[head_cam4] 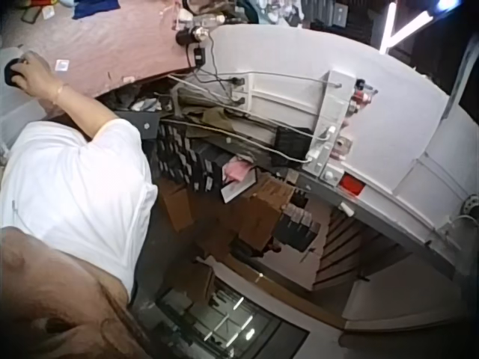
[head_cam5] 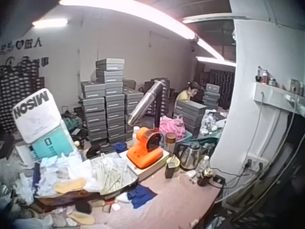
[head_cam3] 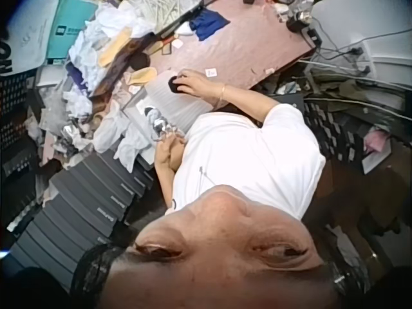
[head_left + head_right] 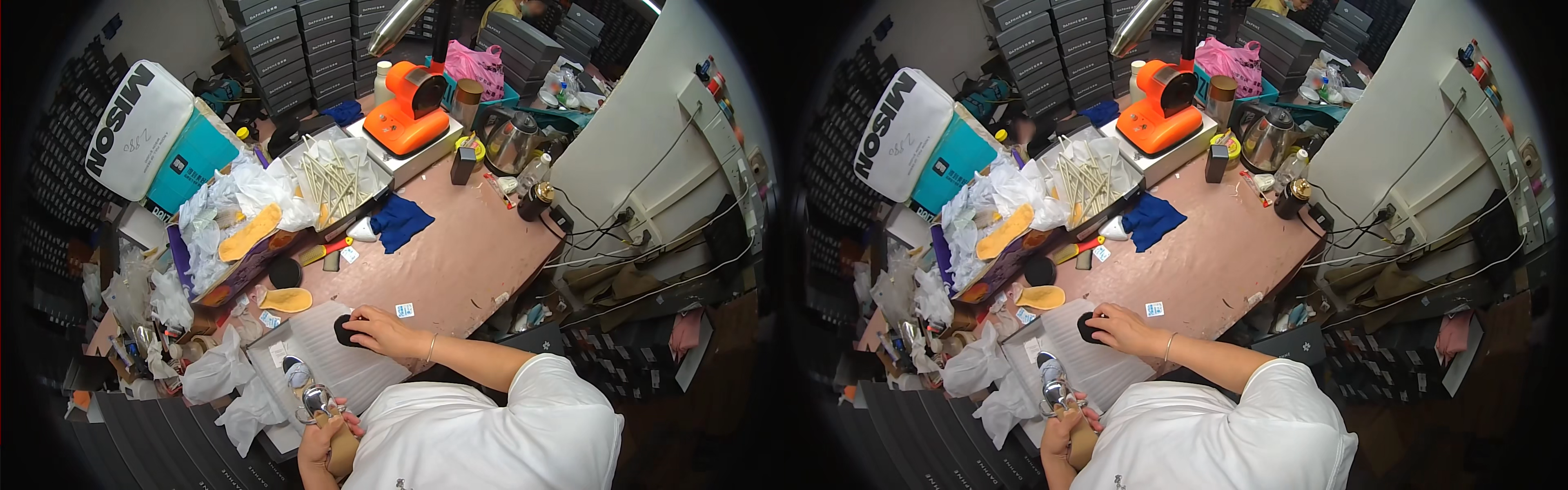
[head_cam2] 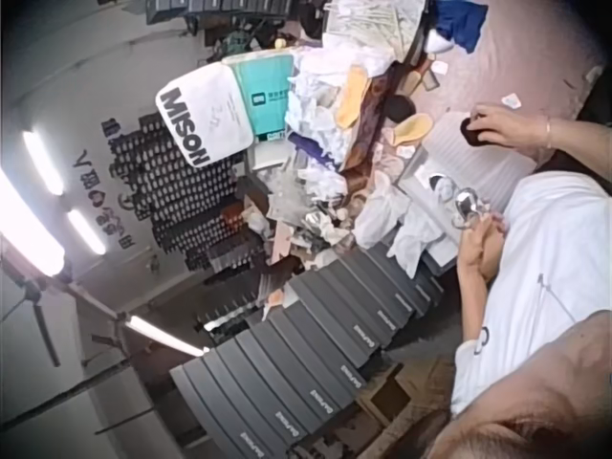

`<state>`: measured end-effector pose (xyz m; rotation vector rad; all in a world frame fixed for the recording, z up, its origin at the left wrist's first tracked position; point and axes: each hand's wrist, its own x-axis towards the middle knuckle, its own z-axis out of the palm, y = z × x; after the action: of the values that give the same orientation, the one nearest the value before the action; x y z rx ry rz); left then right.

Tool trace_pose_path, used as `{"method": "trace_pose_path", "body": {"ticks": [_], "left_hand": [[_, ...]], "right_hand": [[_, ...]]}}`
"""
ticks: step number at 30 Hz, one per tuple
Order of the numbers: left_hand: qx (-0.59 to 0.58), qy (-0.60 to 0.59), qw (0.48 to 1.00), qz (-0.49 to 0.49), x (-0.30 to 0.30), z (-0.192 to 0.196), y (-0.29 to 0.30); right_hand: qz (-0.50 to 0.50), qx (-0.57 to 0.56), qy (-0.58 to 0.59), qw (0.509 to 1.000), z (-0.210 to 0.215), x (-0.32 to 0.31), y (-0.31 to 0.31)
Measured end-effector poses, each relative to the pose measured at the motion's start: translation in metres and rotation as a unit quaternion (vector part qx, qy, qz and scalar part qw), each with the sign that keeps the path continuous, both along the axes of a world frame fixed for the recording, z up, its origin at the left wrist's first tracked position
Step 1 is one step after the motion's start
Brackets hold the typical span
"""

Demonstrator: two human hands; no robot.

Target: Packaging a pair of high-heeled sandals into a shoe box with protective tissue paper and foam inserts.

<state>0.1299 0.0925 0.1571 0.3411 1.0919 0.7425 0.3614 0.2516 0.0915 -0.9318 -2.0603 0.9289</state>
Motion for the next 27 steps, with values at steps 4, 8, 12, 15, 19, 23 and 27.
{"method": "trace_pose_path", "body": {"ticks": [4, 8, 12, 15, 19, 23, 27], "left_hand": [[0.0, 0.012, 1.0, -0.002, 0.001, 0.002, 0.002], [-0.007, -0.012, 1.0, 0.001, -0.002, 0.0, 0.001], [-0.007, 0.004, 1.0, 0.001, 0.002, 0.002, 0.003], [-0.001, 0.015, 1.0, -0.003, 0.004, 0.001, 0.006], [0.0, 0.002, 1.0, -0.003, 0.003, 0.0, 0.006], [-0.001, 0.015, 0.999, -0.034, -0.002, 0.002, 0.012], [-0.005, 0.006, 0.999, -0.039, -0.005, 0.005, 0.008]], "right_hand": [[0.001, -0.005, 0.002, 1.0, -0.002, -0.002, 0.0], [0.003, -0.003, -0.005, 1.0, -0.005, -0.002, 0.002], [0.003, -0.009, -0.01, 1.0, -0.006, -0.001, 0.004], [0.004, -0.008, -0.013, 1.0, -0.006, 0.0, 0.006], [0.006, -0.019, -0.021, 1.0, -0.006, -0.003, 0.007], [0.006, -0.038, -0.024, 0.999, -0.002, -0.004, 0.008], [0.012, -0.047, -0.004, 0.999, 0.001, -0.011, 0.009]]}}
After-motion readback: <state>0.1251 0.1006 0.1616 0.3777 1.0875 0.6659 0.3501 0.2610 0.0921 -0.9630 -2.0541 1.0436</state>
